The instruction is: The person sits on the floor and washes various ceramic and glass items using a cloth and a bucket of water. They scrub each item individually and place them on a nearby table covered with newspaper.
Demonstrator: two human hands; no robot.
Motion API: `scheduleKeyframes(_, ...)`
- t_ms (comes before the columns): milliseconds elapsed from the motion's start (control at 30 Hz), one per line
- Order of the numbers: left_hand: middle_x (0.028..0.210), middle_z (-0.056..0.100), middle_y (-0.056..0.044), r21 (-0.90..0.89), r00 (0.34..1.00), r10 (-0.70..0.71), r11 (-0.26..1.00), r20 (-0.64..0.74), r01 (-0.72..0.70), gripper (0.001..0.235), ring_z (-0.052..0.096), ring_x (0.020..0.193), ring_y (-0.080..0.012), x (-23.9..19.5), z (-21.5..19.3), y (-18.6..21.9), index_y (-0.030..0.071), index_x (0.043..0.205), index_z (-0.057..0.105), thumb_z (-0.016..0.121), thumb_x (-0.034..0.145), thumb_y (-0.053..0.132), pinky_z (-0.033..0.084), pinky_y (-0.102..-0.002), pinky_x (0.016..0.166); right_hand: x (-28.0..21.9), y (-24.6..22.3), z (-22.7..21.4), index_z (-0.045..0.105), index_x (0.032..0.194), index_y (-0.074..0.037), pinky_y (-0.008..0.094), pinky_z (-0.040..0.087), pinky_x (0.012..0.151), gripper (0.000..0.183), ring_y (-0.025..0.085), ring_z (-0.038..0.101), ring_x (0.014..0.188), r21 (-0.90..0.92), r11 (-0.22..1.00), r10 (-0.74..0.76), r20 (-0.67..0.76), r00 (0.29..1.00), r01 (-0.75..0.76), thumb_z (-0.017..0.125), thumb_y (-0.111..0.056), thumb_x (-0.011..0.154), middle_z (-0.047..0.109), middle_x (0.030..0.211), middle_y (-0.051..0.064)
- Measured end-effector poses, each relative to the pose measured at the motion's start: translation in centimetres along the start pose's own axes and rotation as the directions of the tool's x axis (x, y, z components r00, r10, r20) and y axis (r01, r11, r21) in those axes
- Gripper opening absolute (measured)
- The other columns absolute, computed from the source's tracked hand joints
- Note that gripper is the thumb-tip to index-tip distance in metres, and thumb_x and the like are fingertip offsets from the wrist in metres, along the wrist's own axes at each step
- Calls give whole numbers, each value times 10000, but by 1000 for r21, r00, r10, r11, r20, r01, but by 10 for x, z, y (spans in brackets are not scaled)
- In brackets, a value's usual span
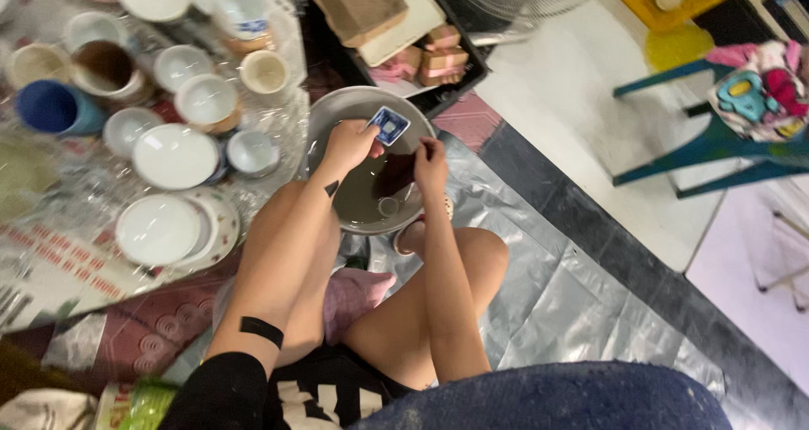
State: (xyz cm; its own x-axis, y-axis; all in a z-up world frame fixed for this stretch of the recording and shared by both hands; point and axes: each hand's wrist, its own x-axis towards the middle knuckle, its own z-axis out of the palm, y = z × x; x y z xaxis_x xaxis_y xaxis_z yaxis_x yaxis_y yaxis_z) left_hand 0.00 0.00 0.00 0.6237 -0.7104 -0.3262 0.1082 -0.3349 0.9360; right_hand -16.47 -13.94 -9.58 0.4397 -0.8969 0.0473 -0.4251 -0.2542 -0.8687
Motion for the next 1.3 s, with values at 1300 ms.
scheduleKeyframes(1300,796,755,-92,249,509,70,923,-858,293,333,742,719,-274,-302,-293,-184,81,977,768,714,916,404,562,-394,669,-11,-63,5,548,1241,7,445,614,824,306,348,681,976,672,546,402,313,860,-500,533,86,946,608,1160,204)
